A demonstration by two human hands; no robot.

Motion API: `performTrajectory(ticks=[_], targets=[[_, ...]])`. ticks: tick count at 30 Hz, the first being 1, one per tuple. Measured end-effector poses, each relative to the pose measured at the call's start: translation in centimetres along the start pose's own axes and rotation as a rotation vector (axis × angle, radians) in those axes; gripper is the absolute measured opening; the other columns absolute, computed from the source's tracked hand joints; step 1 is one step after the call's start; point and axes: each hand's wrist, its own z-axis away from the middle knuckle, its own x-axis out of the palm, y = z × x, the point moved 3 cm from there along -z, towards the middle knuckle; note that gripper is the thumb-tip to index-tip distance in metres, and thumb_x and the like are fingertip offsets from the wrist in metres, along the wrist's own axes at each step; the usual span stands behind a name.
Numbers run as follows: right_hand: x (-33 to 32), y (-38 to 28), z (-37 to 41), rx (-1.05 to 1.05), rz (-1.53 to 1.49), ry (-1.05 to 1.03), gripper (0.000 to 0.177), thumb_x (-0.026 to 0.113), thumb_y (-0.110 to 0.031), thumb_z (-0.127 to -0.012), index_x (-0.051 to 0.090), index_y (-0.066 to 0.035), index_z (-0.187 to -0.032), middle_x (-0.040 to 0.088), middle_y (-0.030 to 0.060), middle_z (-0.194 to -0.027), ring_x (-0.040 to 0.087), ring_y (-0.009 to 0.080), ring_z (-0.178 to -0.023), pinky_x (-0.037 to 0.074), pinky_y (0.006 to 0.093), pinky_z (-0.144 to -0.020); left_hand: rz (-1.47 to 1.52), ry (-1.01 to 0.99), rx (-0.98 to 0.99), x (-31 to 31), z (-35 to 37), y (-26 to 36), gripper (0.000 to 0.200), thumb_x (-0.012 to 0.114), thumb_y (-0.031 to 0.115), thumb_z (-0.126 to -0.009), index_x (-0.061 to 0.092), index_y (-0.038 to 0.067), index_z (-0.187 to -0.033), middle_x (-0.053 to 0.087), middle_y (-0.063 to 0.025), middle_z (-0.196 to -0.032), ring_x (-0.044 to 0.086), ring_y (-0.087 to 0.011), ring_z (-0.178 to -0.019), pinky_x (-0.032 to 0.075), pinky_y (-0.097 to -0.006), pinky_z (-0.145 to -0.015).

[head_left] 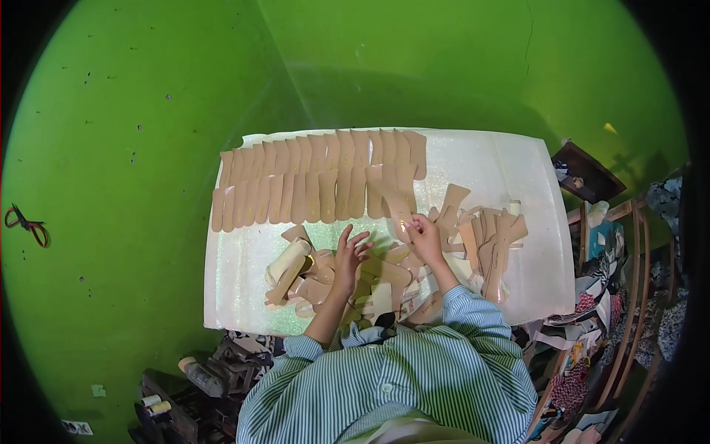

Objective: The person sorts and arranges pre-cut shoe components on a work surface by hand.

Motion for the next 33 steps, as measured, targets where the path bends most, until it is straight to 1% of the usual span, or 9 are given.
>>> performTrajectory(ticks=[6,8,9,12,17,22,26,29,33], targets=[[-1.3,1.3,-0.7,0.196,-0.339,0.072,0.013,0.054,-0.005,-0.079,0.051,0.002,-0.091,0.059,0.0055,-0.077,0.054,0.0085,-0.068,0.043,0.0202,-0.061,-0.518,0.004,-0.038,-2.2,1.2,-2.0,0.041,0.055,0.021,-0.076,0.045,0.002,-0.111,0.051,-0.0114,-0.103,0.050,-0.0209,-0.097,0.038,-0.0306,-0.082],[-1.3,1.8,-0.9,0.201,-0.345,0.069,0.012,0.054,-0.006,-0.079,0.051,0.001,-0.089,0.058,0.0050,-0.076,0.053,0.0083,-0.067,0.042,0.0200,-0.061,-1.272,-0.238,0.166,-2.0,2.0,-2.4,0.042,0.057,0.024,-0.072,0.048,0.003,-0.107,0.049,-0.0150,-0.108,0.047,-0.0287,-0.102,0.034,-0.0342,-0.089],[-1.3,2.2,-1.0,0.199,-0.353,0.082,0.012,0.055,-0.006,-0.079,0.051,0.000,-0.089,0.058,0.0046,-0.075,0.052,0.0078,-0.064,0.042,0.0196,-0.058,-1.291,-0.279,0.055,-3.1,2.5,-4.3,0.057,0.058,0.029,-0.068,0.042,0.005,-0.117,0.037,-0.0187,-0.124,0.034,-0.0340,-0.116,0.027,-0.0419,-0.096],[-2.1,2.9,-2.1,0.229,-0.381,0.141,0.012,0.055,-0.008,-0.080,0.051,-0.001,-0.089,0.057,0.0037,-0.073,0.050,0.0067,-0.059,0.039,0.0190,-0.051,-1.555,-0.361,-0.055,-2.4,3.9,-4.5,0.065,0.054,0.033,-0.070,0.032,0.009,-0.126,0.022,-0.0164,-0.135,0.019,-0.0321,-0.125,0.021,-0.0462,-0.098],[-5.0,4.3,-8.2,0.111,-0.380,0.354,0.014,0.057,-0.010,-0.077,0.053,-0.001,-0.088,0.055,0.0014,-0.063,0.048,0.0076,-0.048,0.036,0.0225,-0.041,-1.644,-0.473,-0.231,-1.5,3.5,-3.6,0.070,0.049,0.039,-0.073,0.022,0.011,-0.131,0.012,-0.0149,-0.138,0.011,-0.0315,-0.127,0.016,-0.0484,-0.099],[-6.6,3.6,-14.6,0.148,-0.019,0.425,0.011,0.059,-0.011,-0.075,0.058,-0.001,-0.079,0.054,0.0047,-0.055,0.050,0.0080,-0.046,0.040,0.0222,-0.044,-1.718,-0.559,-0.346,-1.0,3.4,-3.5,0.072,0.046,0.040,-0.075,0.015,0.010,-0.133,0.007,-0.0152,-0.139,0.010,-0.0324,-0.128,0.016,-0.0480,-0.099],[-7.2,4.9,-17.7,0.183,0.403,0.439,0.023,0.061,-0.021,-0.071,0.060,-0.004,-0.087,0.061,0.0133,-0.073,0.061,0.0230,-0.071,0.047,0.0327,-0.064,-1.743,-0.607,-0.383,-0.6,3.0,-3.0,0.073,0.046,0.041,-0.075,0.015,0.009,-0.133,0.007,-0.0165,-0.139,0.011,-0.0337,-0.127,0.016,-0.0470,-0.099],[-7.6,4.9,-17.7,0.395,0.524,0.368,0.028,0.060,-0.023,-0.070,0.060,-0.006,-0.092,0.061,0.0149,-0.083,0.059,0.0284,-0.083,0.046,0.0363,-0.072,-1.782,-0.613,-0.375,-0.3,2.8,-2.7,0.071,0.047,0.040,-0.075,0.017,0.007,-0.132,0.011,-0.0182,-0.138,0.015,-0.0350,-0.126,0.018,-0.0467,-0.099],[-7.1,3.8,-17.3,0.328,0.645,0.434,0.035,0.059,-0.023,-0.071,0.055,-0.008,-0.103,0.053,0.0174,-0.102,0.054,0.0306,-0.091,0.044,0.0368,-0.075,-1.820,-0.594,-0.306,0.0,2.5,-3.0,0.065,0.046,0.036,-0.076,0.025,0.004,-0.129,0.019,-0.0210,-0.134,0.021,-0.0356,-0.124,0.022,-0.0470,-0.097]])
